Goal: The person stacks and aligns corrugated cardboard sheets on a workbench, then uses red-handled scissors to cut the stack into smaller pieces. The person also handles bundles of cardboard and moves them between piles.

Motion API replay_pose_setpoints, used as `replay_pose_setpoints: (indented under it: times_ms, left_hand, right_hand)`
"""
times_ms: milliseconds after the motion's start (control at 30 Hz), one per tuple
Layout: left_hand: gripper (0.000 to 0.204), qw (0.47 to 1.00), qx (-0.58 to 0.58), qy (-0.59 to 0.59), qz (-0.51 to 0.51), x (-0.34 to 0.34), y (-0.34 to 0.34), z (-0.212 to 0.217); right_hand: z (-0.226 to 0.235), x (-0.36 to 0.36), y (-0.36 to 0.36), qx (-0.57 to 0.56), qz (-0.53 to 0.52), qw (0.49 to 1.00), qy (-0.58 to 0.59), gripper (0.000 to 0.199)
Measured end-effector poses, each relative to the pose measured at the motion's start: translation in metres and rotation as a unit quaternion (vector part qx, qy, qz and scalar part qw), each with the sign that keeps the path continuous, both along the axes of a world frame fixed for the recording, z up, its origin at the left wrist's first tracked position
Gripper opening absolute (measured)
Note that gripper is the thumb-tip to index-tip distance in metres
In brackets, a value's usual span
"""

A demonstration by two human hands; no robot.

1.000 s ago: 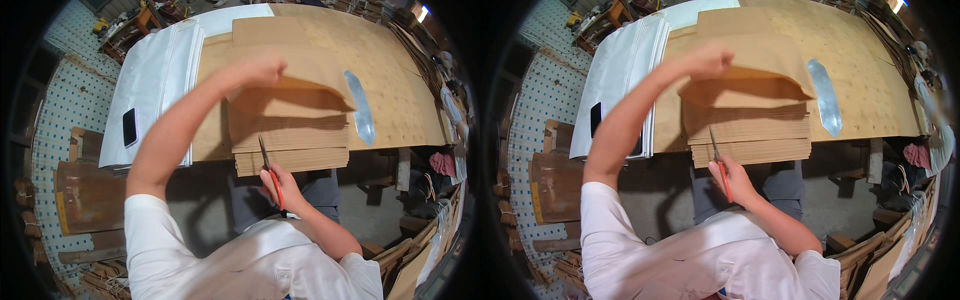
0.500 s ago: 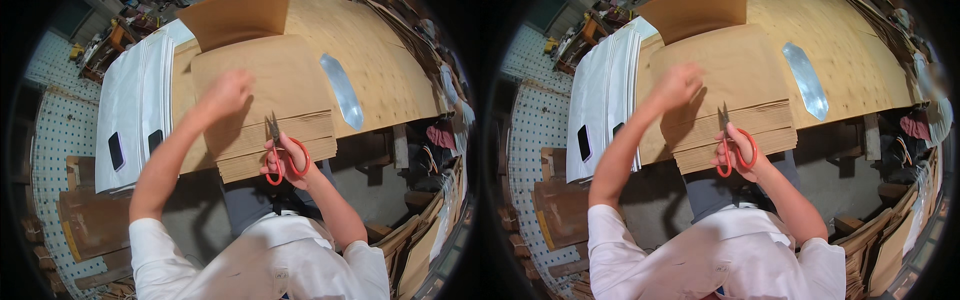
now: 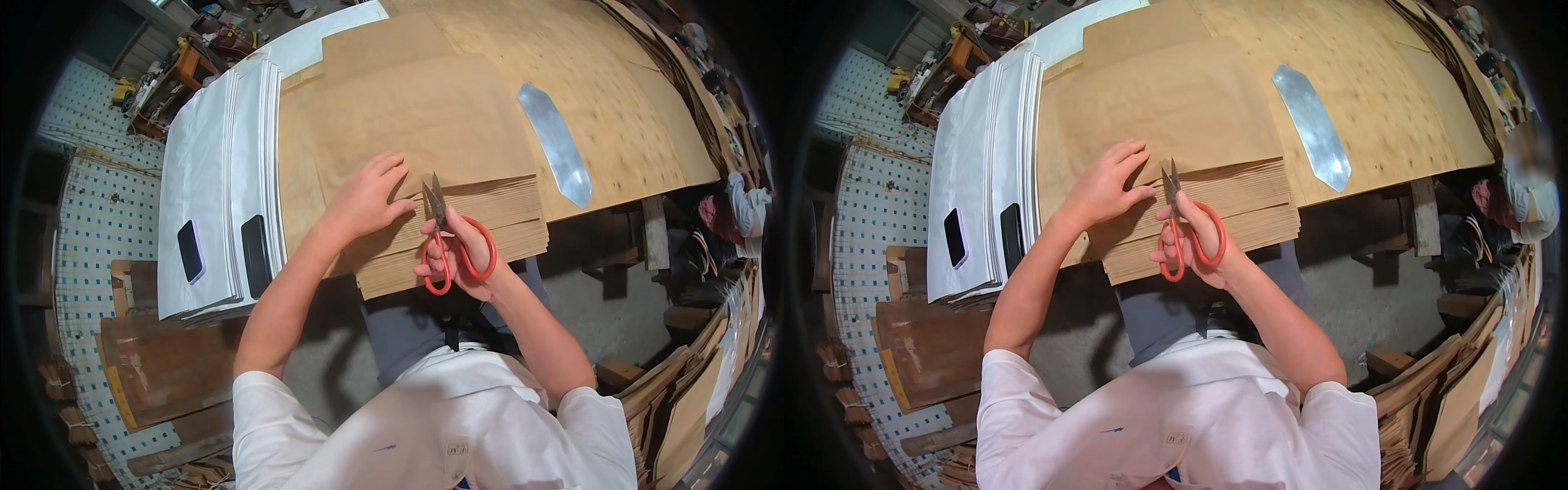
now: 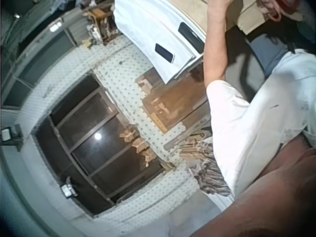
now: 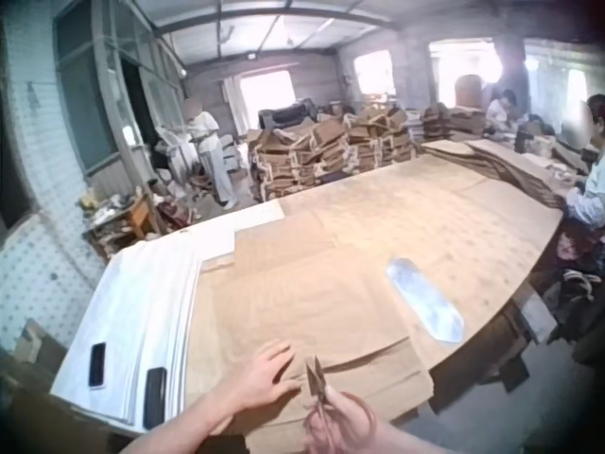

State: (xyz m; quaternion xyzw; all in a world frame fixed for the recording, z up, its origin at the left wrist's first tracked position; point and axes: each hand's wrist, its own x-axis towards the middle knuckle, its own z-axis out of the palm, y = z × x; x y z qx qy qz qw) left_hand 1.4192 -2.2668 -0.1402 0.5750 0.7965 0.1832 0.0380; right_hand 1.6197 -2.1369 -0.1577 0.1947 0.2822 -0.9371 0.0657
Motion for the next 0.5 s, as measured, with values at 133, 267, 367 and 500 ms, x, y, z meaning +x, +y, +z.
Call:
replay_pose_setpoints:
  times_ms: [133,267,367,500]
  left_hand:
    - [0.053,1.000,0.015,-0.019,0.002,0.000,0.002,0.006]
    - [0.045,0.999,0.021,-0.037,0.002,-0.003,0.004,0.008]
    - [0.044,0.999,-0.006,-0.034,0.004,0.001,0.010,0.012]
    - [0.045,0.998,0.011,-0.055,-0.004,0.012,0.009,0.017]
  right_hand:
    - [0.005,-0.004,0.001,0.002,-0.006,1.000,0.021,0.050]
    - [0.009,-0.008,0.004,0.017,-0.007,0.999,0.028,0.049]
    - [0.013,-0.004,0.006,0.028,-0.004,0.999,0.032,0.050]
    - [0.016,0.009,0.010,0.081,0.012,0.996,0.045,0.050]
